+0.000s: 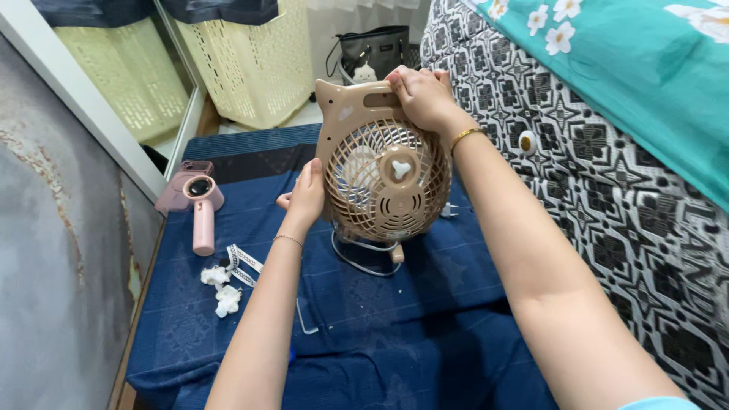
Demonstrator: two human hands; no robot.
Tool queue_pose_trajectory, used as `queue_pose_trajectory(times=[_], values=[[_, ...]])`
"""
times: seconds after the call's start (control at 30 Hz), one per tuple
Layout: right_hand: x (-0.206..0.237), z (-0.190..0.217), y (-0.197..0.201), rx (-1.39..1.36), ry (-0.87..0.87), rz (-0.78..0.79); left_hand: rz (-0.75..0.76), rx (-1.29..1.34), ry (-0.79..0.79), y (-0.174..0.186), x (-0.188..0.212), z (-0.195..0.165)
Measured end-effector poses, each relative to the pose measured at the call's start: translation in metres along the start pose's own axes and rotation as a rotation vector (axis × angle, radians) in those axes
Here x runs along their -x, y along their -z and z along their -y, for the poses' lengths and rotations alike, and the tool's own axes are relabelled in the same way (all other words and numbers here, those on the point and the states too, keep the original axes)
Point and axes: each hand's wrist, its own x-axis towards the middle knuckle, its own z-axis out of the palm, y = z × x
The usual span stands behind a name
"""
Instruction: The person reassembles a beige cat-shaped electric fan on a blue cloth. They place a black circular component into the fan base, then use a blue screwdriver to tighten multiple screws around the fan housing. The fan is rotated to access different screw locations, and the person continues securing the housing until the end of the clip.
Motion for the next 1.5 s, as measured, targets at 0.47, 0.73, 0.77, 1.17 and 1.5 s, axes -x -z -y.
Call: queue_pose_trajectory(times=[0.47, 0.73, 0.77, 1.17, 1.5], values=[[0.055, 0.009, 0.010, -0.043, 0.038, -0.114, 0.089, 0.150, -0.185, 0.011, 0.025, 0.024], [0.104, 0.034, 0.020, -0.001, 0.096, -0.273, 0.084, 0.214, -0.248, 0.018, 0.062, 0.034], [0.109, 0.039, 0.020, 0.001, 0.081, -0.285, 0.057, 0.171, -0.208, 0.020, 0.065, 0.038], [0.222, 0.175, -0.058, -0.474, -0.132, -0.716, -0.023, -0.242, 0.100, 0.060, 0.074, 0.108], [0.279, 0.197, -0.147, -0.646, -0.454, -0.532, -0.241, -0.285, 0.001, 0.032, 0.004, 0.122]])
